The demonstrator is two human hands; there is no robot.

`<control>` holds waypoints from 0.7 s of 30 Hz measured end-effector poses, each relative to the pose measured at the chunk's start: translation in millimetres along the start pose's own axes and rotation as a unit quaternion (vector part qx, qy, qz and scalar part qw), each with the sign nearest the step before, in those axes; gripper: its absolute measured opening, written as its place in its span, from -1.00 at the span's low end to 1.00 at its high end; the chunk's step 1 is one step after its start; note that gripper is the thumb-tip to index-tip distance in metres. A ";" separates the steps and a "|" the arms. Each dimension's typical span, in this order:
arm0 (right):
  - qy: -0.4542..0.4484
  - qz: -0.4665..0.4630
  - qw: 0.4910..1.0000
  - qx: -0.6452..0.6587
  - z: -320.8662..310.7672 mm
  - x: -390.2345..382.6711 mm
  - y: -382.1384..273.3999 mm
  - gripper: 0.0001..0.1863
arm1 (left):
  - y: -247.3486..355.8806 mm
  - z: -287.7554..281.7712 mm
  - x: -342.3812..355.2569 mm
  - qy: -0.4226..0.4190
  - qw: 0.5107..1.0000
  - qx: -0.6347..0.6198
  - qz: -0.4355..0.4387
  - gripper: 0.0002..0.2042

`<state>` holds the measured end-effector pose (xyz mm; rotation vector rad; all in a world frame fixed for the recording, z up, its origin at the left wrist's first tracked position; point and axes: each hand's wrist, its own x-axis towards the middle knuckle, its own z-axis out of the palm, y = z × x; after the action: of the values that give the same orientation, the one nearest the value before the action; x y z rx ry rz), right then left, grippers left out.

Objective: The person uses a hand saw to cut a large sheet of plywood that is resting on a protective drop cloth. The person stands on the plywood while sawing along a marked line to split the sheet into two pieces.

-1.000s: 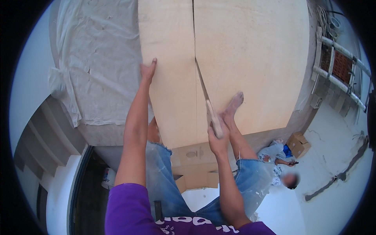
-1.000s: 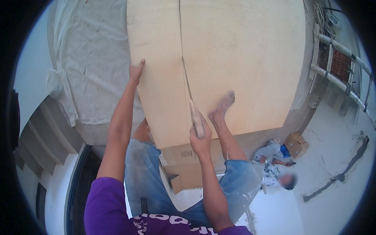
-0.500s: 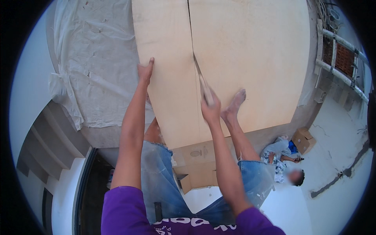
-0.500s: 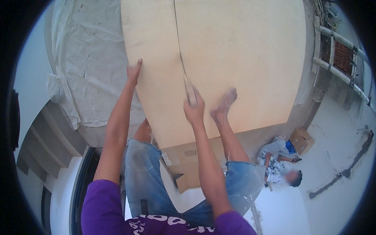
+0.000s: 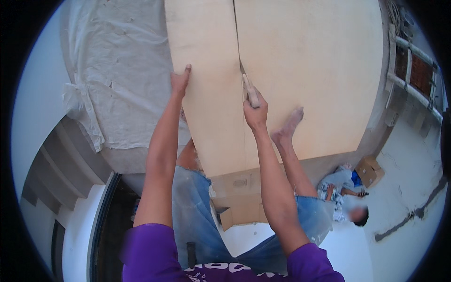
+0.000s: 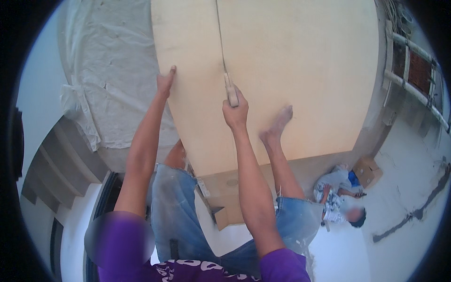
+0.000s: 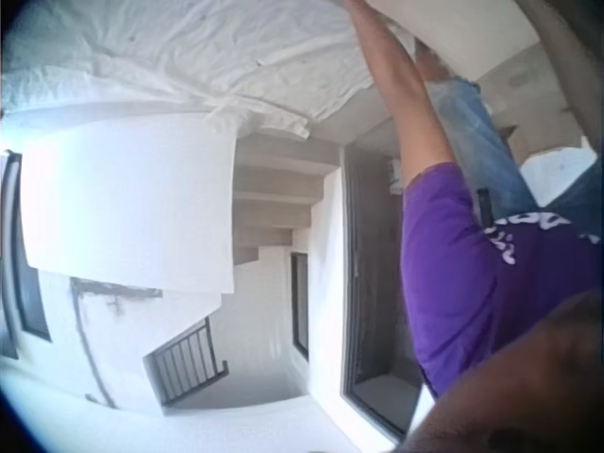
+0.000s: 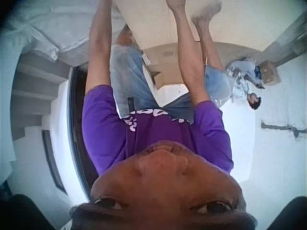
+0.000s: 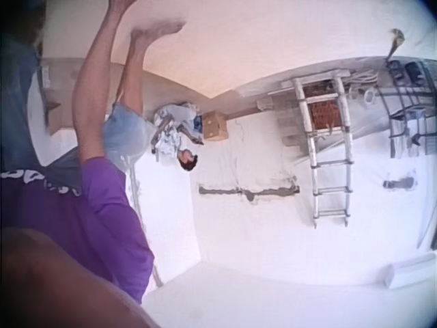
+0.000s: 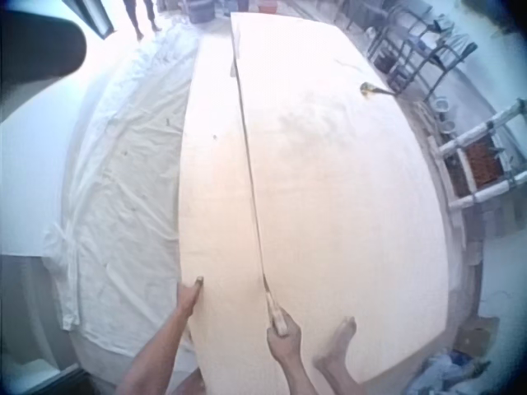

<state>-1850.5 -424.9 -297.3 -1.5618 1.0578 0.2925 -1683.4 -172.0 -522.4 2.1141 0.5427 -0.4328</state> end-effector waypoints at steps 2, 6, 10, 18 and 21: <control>0.028 -0.048 0.997 -0.057 -16.7 -43.8 29.2 -0.38 | -5.9 4.4 -15.4 -0.048 0.996 -0.003 -0.075 -0.24; 0.045 -0.045 0.998 -0.010 -54.0 -149.8 14.9 -0.37 | 11.5 10.0 -25.6 -0.107 0.987 -0.021 -0.122 -0.15; 0.033 -0.049 0.998 -0.020 -17.5 -49.2 31.6 -0.36 | 0.3 7.4 -16.6 -0.066 0.994 -0.027 -0.079 -0.16; 0.002 -0.063 0.995 -0.081 -56.7 -158.3 15.3 -0.38 | -12.3 -1.0 -16.0 -0.073 0.993 -0.012 -0.093 -0.16; 0.035 -0.053 0.998 0.023 -36.1 -130.5 33.8 -0.39 | -9.6 -3.9 -13.2 -0.070 0.996 -0.037 -0.051 -0.16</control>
<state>-1961.7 -394.3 -218.7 -1.5904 1.0245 0.1423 -1699.2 -166.8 -520.3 1.9740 0.5773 -0.6044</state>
